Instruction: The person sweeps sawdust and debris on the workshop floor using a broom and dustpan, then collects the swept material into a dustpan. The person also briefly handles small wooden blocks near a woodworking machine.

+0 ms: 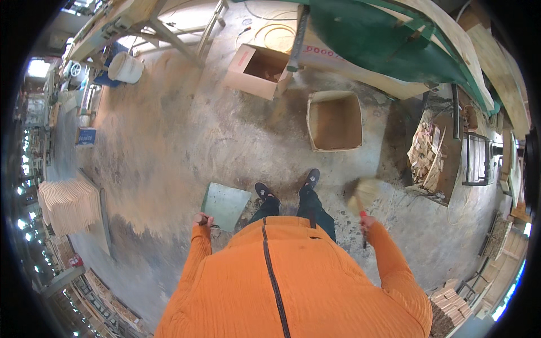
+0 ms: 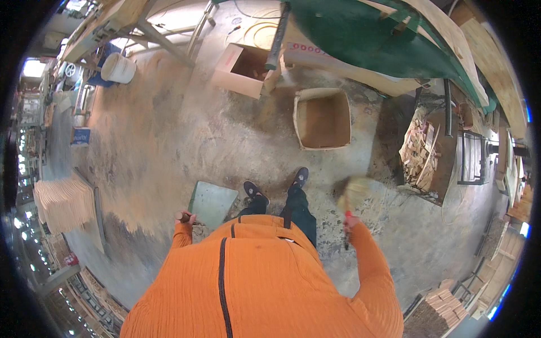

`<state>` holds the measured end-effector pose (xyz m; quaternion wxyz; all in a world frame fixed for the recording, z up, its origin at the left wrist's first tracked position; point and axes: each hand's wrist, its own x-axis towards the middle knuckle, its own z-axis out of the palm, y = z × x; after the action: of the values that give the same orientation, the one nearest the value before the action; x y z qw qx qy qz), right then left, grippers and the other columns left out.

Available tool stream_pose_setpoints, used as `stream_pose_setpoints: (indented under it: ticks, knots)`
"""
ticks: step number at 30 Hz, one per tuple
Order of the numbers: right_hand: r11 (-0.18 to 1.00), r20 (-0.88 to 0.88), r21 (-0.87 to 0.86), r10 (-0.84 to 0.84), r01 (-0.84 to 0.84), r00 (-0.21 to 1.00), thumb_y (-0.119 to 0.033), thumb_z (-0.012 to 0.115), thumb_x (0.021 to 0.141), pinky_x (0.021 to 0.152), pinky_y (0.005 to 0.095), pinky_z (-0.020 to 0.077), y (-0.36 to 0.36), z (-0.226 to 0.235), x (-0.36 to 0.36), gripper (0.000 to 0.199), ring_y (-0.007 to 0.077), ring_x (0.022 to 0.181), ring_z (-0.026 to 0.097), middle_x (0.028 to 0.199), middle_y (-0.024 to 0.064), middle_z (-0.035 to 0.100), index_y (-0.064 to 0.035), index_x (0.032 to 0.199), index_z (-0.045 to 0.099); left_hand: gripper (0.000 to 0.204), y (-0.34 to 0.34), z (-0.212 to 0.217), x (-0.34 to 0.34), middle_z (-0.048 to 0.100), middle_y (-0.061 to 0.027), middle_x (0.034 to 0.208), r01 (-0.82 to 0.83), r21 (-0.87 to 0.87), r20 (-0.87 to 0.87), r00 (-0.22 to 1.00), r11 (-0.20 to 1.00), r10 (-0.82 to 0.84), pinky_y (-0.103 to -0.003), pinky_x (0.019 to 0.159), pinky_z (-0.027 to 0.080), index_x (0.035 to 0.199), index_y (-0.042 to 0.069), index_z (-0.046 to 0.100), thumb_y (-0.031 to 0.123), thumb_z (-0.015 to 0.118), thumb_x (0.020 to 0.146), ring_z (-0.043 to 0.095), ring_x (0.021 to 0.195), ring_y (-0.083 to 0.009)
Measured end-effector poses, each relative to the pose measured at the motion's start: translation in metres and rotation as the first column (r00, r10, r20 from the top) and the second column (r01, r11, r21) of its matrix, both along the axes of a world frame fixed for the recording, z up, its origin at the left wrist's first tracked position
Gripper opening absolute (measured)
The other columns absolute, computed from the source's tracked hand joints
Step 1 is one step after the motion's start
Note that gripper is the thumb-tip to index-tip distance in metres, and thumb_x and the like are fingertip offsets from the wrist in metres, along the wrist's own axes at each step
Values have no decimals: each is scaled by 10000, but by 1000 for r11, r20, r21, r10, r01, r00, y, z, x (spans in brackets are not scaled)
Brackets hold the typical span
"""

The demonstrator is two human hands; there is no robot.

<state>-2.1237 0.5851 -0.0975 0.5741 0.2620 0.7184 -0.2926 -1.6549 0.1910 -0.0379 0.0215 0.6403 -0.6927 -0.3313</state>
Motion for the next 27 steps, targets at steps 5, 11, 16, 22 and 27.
stream_pose_setpoints:
  ticks: [5, 11, 16, 22, 27]
  knots:
    - [886, 25, -312, 368, -342, 930, 9, 540, 643, 315, 300, 313, -155, 1, 96, 251, 159, 352, 436, 509, 63, 458, -65, 880, 509, 251, 4, -16, 62, 559, -96, 655, -141, 59, 7, 990, 988, 140, -325, 589, 453, 715, 36, 525, 172, 722, 638, 542, 610, -225]
    - [489, -306, -452, 701, -746, 644, -36, 592, 597, 398, 295, 396, -284, 7, 130, 605, 165, 458, 498, 625, 68, 530, -95, 1185, 463, 254, -2, -14, 81, 574, -115, 679, -82, 98, 55, 996, 992, 77, -357, 607, 456, 721, 28, 547, 184, 728, 632, 557, 632, -247]
    - [460, -363, -360, 733, -812, 576, -107, 605, 589, 495, 318, 447, -279, 75, 107, 729, 184, 571, 560, 755, 121, 563, -151, 1282, 382, 283, -1, -18, 90, 596, -129, 729, -171, 174, 146, 978, 970, 146, -375, 659, 461, 775, 34, 573, 207, 735, 620, 583, 697, -281]
    - [642, -497, -4, 664, -767, 559, -63, 558, 644, 442, 319, 439, -225, 81, 70, 632, 208, 535, 562, 705, 138, 561, -107, 1249, 379, 309, -28, -7, 61, 608, -119, 786, -331, 137, 85, 943, 934, 322, -372, 665, 460, 828, 28, 567, 182, 738, 622, 588, 723, -273]
    - [781, -158, -373, 478, -500, 864, -49, 561, 653, 381, 292, 392, -308, 3, 28, 442, 154, 451, 503, 636, 83, 528, -56, 1081, 454, 224, -63, 12, 23, 581, -68, 710, -371, 67, -120, 919, 926, 377, -333, 642, 433, 761, 34, 547, 144, 712, 657, 546, 663, -189]
